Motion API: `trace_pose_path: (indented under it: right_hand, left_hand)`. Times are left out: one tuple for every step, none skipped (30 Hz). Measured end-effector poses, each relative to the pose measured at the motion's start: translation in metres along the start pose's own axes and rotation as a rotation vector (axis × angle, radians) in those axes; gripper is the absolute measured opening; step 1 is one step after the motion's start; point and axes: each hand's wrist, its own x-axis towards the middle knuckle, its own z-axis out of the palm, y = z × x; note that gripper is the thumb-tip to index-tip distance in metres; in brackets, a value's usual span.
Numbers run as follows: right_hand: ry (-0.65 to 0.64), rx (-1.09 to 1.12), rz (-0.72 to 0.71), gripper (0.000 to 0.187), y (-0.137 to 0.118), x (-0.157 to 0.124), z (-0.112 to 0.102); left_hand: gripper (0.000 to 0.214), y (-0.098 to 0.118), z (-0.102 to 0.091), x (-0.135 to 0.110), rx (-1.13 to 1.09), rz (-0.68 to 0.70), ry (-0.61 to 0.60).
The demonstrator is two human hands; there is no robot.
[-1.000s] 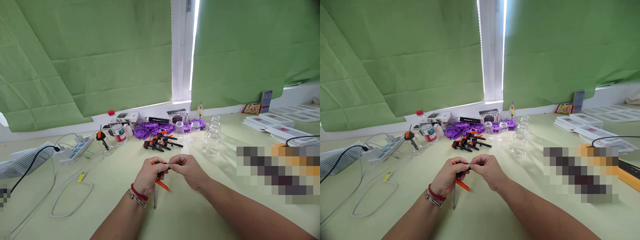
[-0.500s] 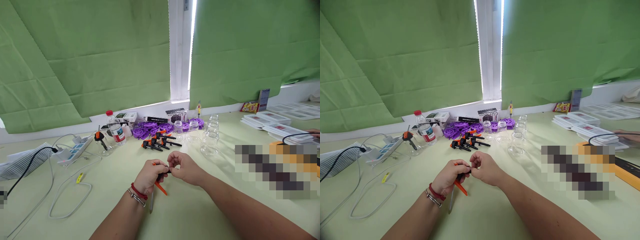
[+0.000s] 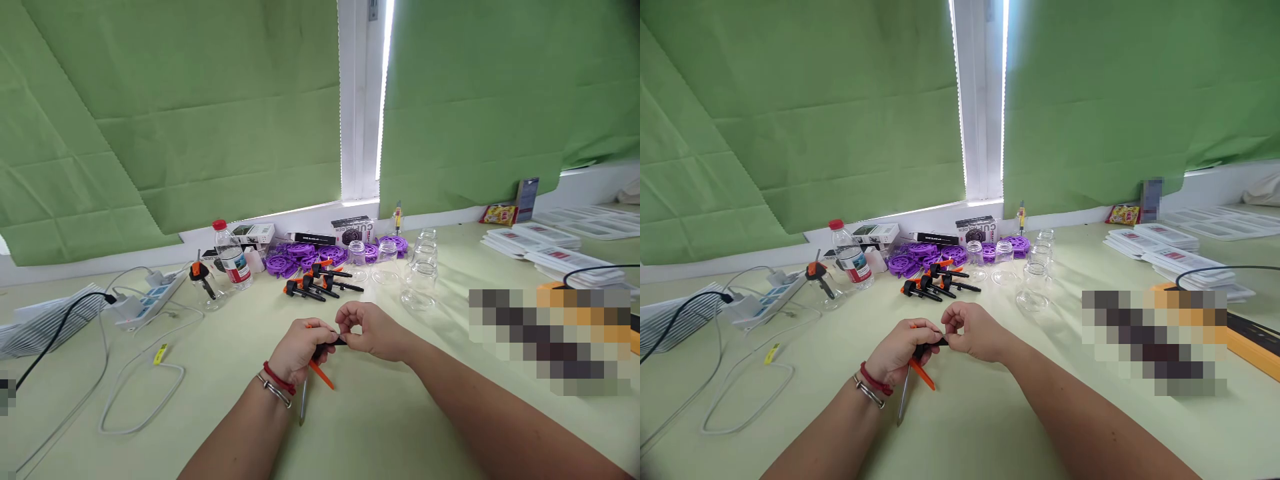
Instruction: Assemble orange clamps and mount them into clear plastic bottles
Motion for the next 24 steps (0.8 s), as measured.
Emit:
trace_pose_path:
  right_hand:
    - [-0.004,-0.005,-0.003,0.019,-0.001,0.000,0.000]
    - [-0.008,-0.006,-0.006,0.019,-0.001,0.000,-0.001]
    - [-0.012,0.000,-0.008,0.019,-0.001,0.000,0.000]
    - [-0.017,0.013,-0.009,0.019,-0.002,0.000,0.000]
    - [-0.023,0.034,-0.007,0.020,-0.001,0.000,0.000]
    - [-0.031,0.060,-0.004,0.021,-0.001,0.000,0.001]
    - [-0.041,0.088,-0.001,0.021,-0.001,0.000,0.002]
    - [-0.050,0.114,-0.001,0.021,0.000,0.001,0.003]
    - [-0.058,0.135,-0.001,0.021,0.001,0.001,0.003]
    - [-0.063,0.148,-0.001,0.020,0.001,0.001,0.004]
    - [-0.065,0.152,-0.003,0.018,0.002,0.001,0.003]
    - [-0.067,0.146,-0.005,0.017,0.002,0.002,0.003]
    - [-0.069,0.131,-0.009,0.017,0.002,0.002,0.001]
    - [-0.071,0.109,-0.017,0.016,0.002,0.002,0.000]
    - [-0.071,0.080,-0.027,0.016,0.002,0.002,-0.002]
    - [-0.069,0.050,-0.040,0.016,0.002,0.002,-0.004]
    - [-0.066,0.024,-0.051,0.016,0.002,0.001,-0.005]
    - [-0.062,0.006,-0.058,0.016,0.003,0.001,-0.006]
    - [-0.057,-0.004,-0.061,0.016,0.003,0.001,-0.007]
    - [-0.054,-0.005,-0.062,0.016,0.004,0.001,-0.007]
    - [-0.052,0.002,-0.060,0.015,0.004,0.001,-0.007]
    - [-0.048,0.015,-0.057,0.015,0.005,0.001,-0.007]
    - [-0.041,0.034,-0.053,0.014,0.006,0.002,-0.006]
    - [-0.031,0.061,-0.046,0.014,0.007,0.002,-0.004]
  left_hand:
    - [0.009,0.000,0.000,0.000,-0.001,0.001,0.001]
    - [0.009,0.000,0.000,0.000,-0.002,0.002,0.003]
    - [0.009,0.001,0.000,0.000,-0.001,0.001,0.003]
    - [0.009,0.001,0.000,0.000,0.000,0.000,0.002]
    - [0.009,0.000,0.000,0.001,-0.001,0.000,0.001]
    - [0.009,0.000,0.000,0.001,-0.002,-0.001,0.001]
    - [0.008,0.000,0.000,0.001,-0.005,-0.003,0.001]
    - [0.008,-0.001,0.000,0.002,-0.007,-0.005,0.002]
    - [0.008,-0.001,0.000,0.002,-0.008,-0.007,0.006]
    - [0.008,-0.001,0.000,0.002,-0.009,-0.008,0.007]
    - [0.008,-0.001,0.000,0.002,-0.010,-0.010,0.008]
    - [0.009,-0.001,0.001,0.002,-0.010,-0.011,0.007]
    - [0.009,-0.001,0.001,0.001,-0.010,-0.012,0.005]
    - [0.009,0.000,0.001,0.001,-0.011,-0.013,0.004]
    - [0.009,0.001,0.001,0.001,-0.013,-0.013,0.004]
    - [0.009,0.001,0.001,0.000,-0.015,-0.012,0.008]
    - [0.010,0.002,0.001,0.000,-0.017,-0.011,0.013]
    - [0.010,0.002,0.001,0.000,-0.021,-0.011,0.020]
    - [0.010,0.003,0.001,-0.001,-0.024,-0.011,0.028]
    - [0.011,0.003,0.000,-0.001,-0.024,-0.012,0.031]
    - [0.010,0.003,0.000,-0.001,-0.026,-0.013,0.031]
    - [0.011,0.003,0.000,-0.001,-0.028,-0.012,0.031]
    - [0.011,0.002,-0.001,-0.001,-0.029,-0.011,0.030]
    - [0.011,0.002,-0.001,-0.001,-0.031,-0.007,0.032]
